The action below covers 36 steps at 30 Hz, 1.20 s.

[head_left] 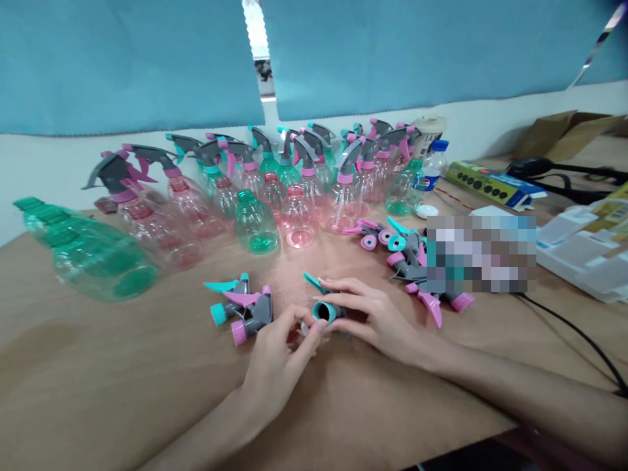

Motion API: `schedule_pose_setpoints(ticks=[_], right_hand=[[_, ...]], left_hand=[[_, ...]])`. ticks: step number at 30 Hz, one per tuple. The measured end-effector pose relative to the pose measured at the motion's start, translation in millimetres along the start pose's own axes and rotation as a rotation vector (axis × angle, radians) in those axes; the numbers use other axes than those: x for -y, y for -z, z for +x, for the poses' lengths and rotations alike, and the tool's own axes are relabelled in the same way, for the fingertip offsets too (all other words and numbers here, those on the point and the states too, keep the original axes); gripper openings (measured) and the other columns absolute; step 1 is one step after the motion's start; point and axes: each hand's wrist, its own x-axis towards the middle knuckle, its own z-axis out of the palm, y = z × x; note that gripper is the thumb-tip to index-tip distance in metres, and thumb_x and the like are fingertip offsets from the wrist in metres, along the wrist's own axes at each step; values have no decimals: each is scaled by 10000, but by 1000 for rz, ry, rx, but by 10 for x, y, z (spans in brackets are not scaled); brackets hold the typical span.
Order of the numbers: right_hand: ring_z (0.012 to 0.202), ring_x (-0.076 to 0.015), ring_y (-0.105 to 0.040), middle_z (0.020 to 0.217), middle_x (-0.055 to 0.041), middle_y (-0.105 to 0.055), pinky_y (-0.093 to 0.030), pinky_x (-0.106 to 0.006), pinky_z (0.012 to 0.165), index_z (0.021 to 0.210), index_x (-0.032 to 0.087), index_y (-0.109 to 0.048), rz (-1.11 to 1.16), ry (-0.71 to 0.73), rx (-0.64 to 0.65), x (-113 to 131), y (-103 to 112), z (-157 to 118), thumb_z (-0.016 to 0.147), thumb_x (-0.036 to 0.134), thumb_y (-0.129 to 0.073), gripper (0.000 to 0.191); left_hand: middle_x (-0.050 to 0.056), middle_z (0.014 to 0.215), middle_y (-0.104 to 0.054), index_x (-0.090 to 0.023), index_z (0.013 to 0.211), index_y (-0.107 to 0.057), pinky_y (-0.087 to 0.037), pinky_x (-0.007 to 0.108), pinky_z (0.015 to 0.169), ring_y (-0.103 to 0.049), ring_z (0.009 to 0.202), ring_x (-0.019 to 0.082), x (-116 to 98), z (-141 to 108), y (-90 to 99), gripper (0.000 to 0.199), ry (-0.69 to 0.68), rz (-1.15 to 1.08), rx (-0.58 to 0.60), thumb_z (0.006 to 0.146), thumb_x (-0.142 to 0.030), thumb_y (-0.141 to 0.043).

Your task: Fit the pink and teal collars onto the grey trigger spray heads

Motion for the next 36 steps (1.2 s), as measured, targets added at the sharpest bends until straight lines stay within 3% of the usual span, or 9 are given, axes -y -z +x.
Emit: schedule_pose_setpoints(ticks=[4, 8, 13, 15, 20, 26, 31, 36], right_hand=[[1188, -210, -535, 1267, -67, -579, -468, -392, 981, 1171, 269, -620, -27, -60, -20, 9, 26, 2, 835, 258, -638, 336], [1142, -199, -572, 1242, -59, -600, -489, -362, 951, 1155, 264, -633, -74, -102, -69, 2, 50, 11, 829, 231, -645, 328], [1136, -194, -578, 1239, -54, -604, -488, -345, 951, 1157, 266, -637, -81, -138, -93, -7, 67, 22, 825, 211, -646, 337], [1140, -196, -576, 1241, -51, -604, -488, -347, 951, 1155, 271, -639, -80, -134, -93, -6, 67, 22, 824, 213, -646, 336], [1161, -198, -558, 1252, -60, -591, -476, -358, 968, 1146, 269, -641, -62, -75, -73, -13, 53, 4, 809, 240, -668, 339], [1211, -209, -514, 1278, -72, -565, -444, -403, 1005, 1181, 280, -616, 8, 26, -35, -20, 36, -23, 824, 277, -651, 359], [1229, -209, -494, 1286, -72, -551, -439, -389, 1013, 1162, 271, -629, 39, 78, 25, -13, 21, -24, 807, 277, -668, 357], [1223, -213, -491, 1297, -58, -542, -430, -399, 1015, 1168, 300, -626, 28, 48, 41, -26, 35, -19, 807, 299, -667, 363]], left_hand=[[-24, 741, -687, -213, 1033, -525, -546, 226, 559, -659, 616, 127, 70, 18, 1, 159, -21, -114, -82, 894, -290, -528], [-13, 796, -713, -238, 1052, -634, -560, 250, 654, -672, 667, 133, 133, 27, 54, 207, -127, 25, -59, 928, -258, -469], [-10, 914, -722, -302, 1195, -592, -555, 280, 758, -686, 781, 149, 163, 43, 93, 299, -181, 112, -155, 938, -255, -447], [-14, 854, -721, -281, 1141, -624, -558, 258, 699, -680, 714, 140, 145, 58, 99, 262, -147, 61, -205, 909, -272, -504], [-16, 727, -693, -209, 779, -684, -478, 208, 506, -601, 575, 118, 85, 88, 100, 129, -65, -8, -265, 776, -338, -679], [-18, 668, -651, -193, 727, -652, -410, 216, 501, -550, 572, 114, 27, 83, 75, 172, -107, 81, -178, 788, -353, -658], [-33, 634, -563, -184, 695, -573, -389, 206, 483, -489, 543, 98, -7, 67, 75, 192, -203, 183, -165, 822, -321, -619], [-7, 755, -558, -184, 756, -547, -448, 235, 624, -522, 681, 120, 2, 56, 115, 111, -447, 330, -238, 867, -195, -547]])
